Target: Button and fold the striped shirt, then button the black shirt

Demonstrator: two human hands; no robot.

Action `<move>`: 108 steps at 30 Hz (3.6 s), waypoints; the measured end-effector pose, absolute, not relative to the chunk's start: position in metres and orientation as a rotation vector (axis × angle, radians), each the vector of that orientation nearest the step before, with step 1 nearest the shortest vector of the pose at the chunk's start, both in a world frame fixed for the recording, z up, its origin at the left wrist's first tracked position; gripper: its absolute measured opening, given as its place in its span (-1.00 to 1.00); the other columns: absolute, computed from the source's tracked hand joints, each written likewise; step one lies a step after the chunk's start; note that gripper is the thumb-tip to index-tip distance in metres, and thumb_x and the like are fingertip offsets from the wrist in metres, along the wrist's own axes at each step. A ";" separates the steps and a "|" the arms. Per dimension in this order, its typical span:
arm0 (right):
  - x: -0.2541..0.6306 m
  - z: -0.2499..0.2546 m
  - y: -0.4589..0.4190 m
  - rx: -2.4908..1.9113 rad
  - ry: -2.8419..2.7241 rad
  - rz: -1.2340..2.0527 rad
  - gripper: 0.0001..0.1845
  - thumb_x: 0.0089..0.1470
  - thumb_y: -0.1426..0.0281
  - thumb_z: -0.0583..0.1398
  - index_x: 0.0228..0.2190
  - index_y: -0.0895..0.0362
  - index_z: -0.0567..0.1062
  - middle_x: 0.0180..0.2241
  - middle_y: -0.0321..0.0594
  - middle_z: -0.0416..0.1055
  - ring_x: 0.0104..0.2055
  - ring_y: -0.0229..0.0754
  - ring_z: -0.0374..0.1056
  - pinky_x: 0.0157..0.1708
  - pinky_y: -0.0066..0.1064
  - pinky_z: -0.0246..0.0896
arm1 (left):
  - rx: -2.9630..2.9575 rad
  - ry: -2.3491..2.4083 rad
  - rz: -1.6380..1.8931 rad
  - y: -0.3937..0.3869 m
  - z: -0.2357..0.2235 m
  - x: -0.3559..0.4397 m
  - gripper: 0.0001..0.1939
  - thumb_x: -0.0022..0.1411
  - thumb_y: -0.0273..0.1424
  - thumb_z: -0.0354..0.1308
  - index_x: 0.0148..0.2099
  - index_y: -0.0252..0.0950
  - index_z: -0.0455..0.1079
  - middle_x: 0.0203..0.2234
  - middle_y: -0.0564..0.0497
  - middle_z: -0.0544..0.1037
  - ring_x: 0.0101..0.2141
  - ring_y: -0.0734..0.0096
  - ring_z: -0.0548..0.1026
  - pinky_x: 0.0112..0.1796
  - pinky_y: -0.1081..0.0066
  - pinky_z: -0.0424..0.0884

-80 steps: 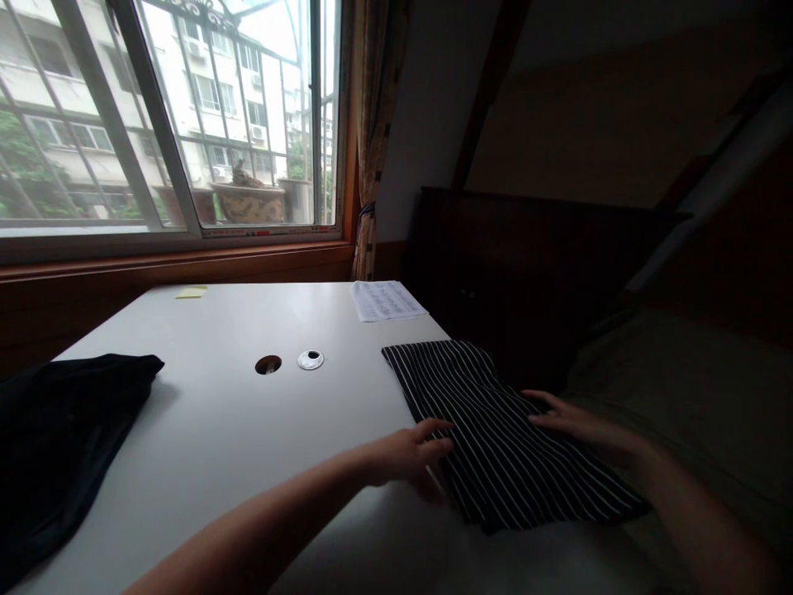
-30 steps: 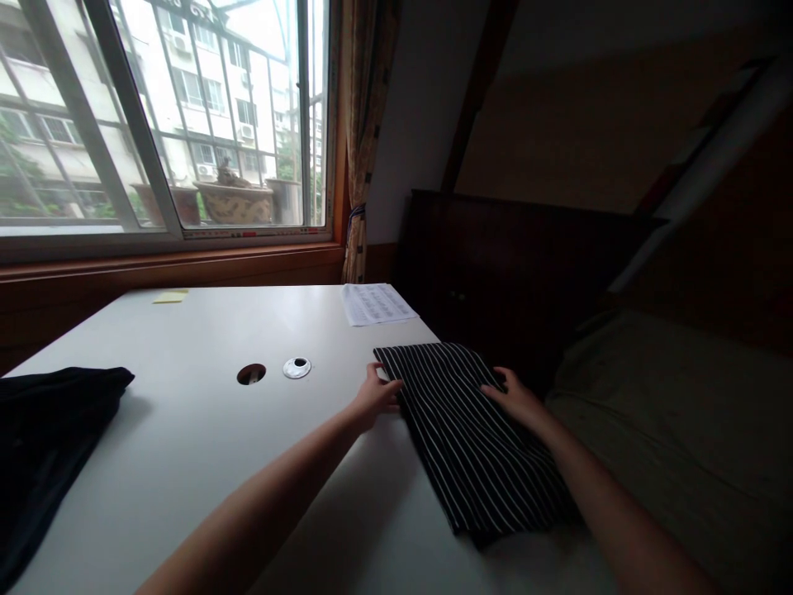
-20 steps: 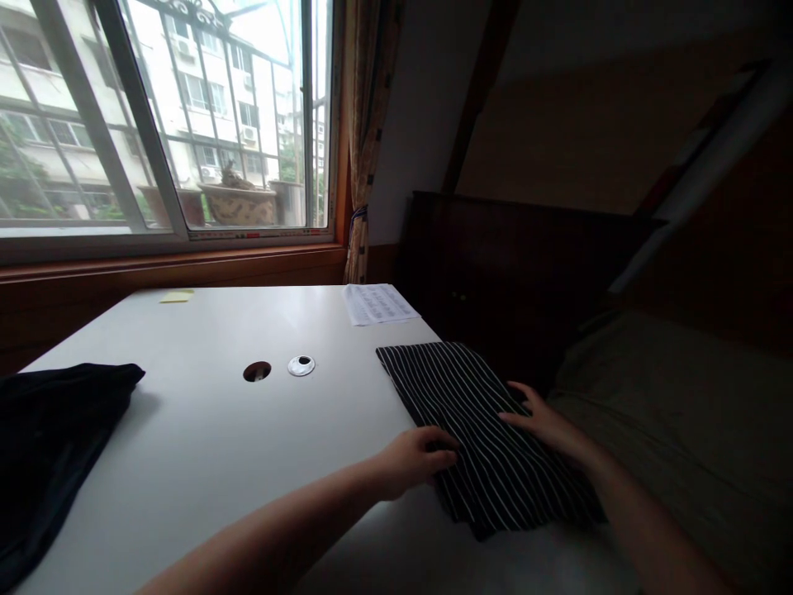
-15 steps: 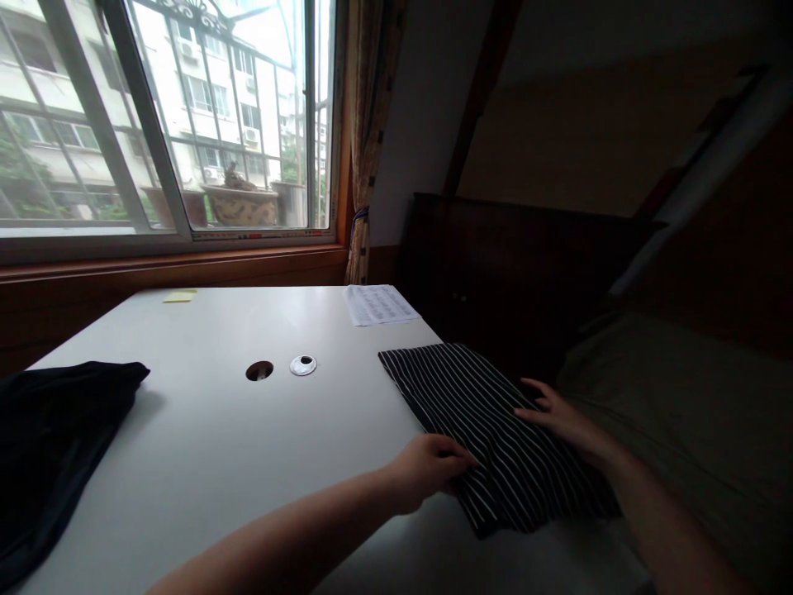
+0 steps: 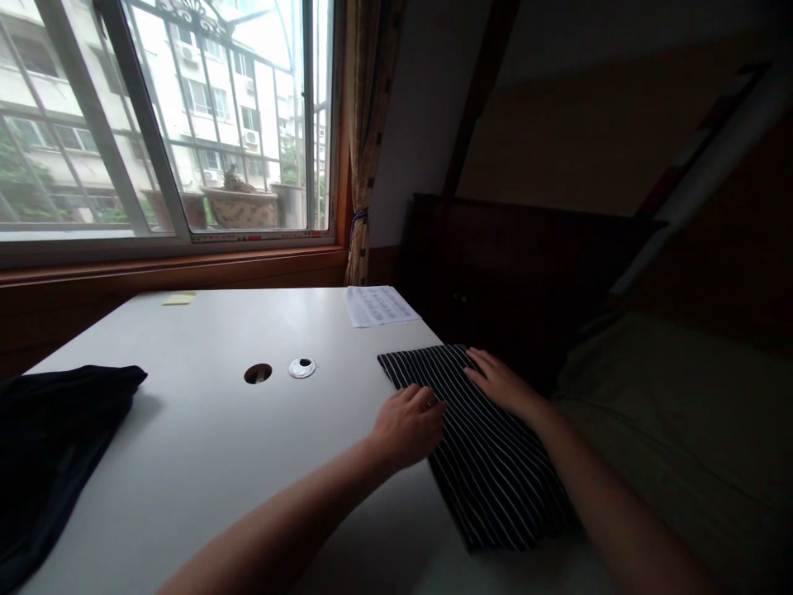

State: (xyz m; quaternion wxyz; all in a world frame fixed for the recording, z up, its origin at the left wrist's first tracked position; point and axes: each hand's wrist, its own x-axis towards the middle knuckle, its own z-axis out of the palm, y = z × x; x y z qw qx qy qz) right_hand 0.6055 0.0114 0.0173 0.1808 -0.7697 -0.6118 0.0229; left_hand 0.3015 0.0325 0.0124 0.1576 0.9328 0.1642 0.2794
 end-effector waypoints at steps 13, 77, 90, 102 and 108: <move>0.594 -0.041 0.075 -2.328 -1.859 -0.050 -0.26 0.34 0.01 -0.18 0.37 0.14 0.08 0.44 -0.14 -0.10 0.48 -0.05 -0.24 0.41 -0.02 -0.35 | 2.776 0.927 0.556 0.106 -0.044 0.322 -0.33 0.43 0.10 -0.19 0.42 -0.09 0.10 0.43 -0.02 0.02 0.41 -0.02 -0.06 0.31 -0.15 0.01; 0.448 -0.056 -0.131 -1.921 -2.232 -0.232 -0.20 0.33 0.04 0.04 0.41 -0.12 -0.22 0.43 -0.24 -0.14 0.45 0.20 -0.15 0.31 0.31 -0.07 | 2.897 0.712 0.166 0.010 -0.029 0.053 -0.37 0.50 -0.06 -0.14 0.47 0.12 -0.32 0.42 0.10 -0.15 0.39 0.07 -0.02 0.34 -0.11 -0.02; 0.389 -0.054 -0.127 -1.500 -2.575 0.068 0.00 0.26 -0.07 0.09 0.40 -0.05 -0.40 0.43 -0.12 -0.27 0.43 0.20 -0.10 0.32 0.12 0.05 | 2.828 0.752 0.195 0.001 -0.014 0.023 -0.39 0.47 -0.13 -0.01 0.46 0.09 -0.10 0.41 0.10 0.03 0.37 0.15 0.07 0.33 -0.01 0.09; 0.325 -0.036 -0.053 -1.260 -2.733 0.305 -0.15 0.31 -0.07 0.02 0.42 -0.02 -0.17 0.45 -0.15 -0.31 0.47 0.13 -0.27 0.41 0.08 -0.30 | 2.708 2.054 0.649 0.073 0.030 -0.139 -0.36 0.38 -0.10 -0.10 0.37 -0.32 0.16 0.31 -0.21 0.28 0.31 -0.02 0.21 0.23 -0.01 0.22; 0.302 -0.023 -0.037 -1.301 -2.708 0.456 -0.23 0.35 -0.04 -0.04 0.41 0.05 -0.05 0.45 -0.15 -0.25 0.48 0.03 -0.26 0.42 0.03 -0.33 | 2.167 2.757 0.558 0.083 0.015 -0.208 -0.19 0.31 0.11 -0.12 0.34 -0.40 0.16 0.10 -0.28 0.49 0.03 -0.14 0.47 -0.06 0.05 0.44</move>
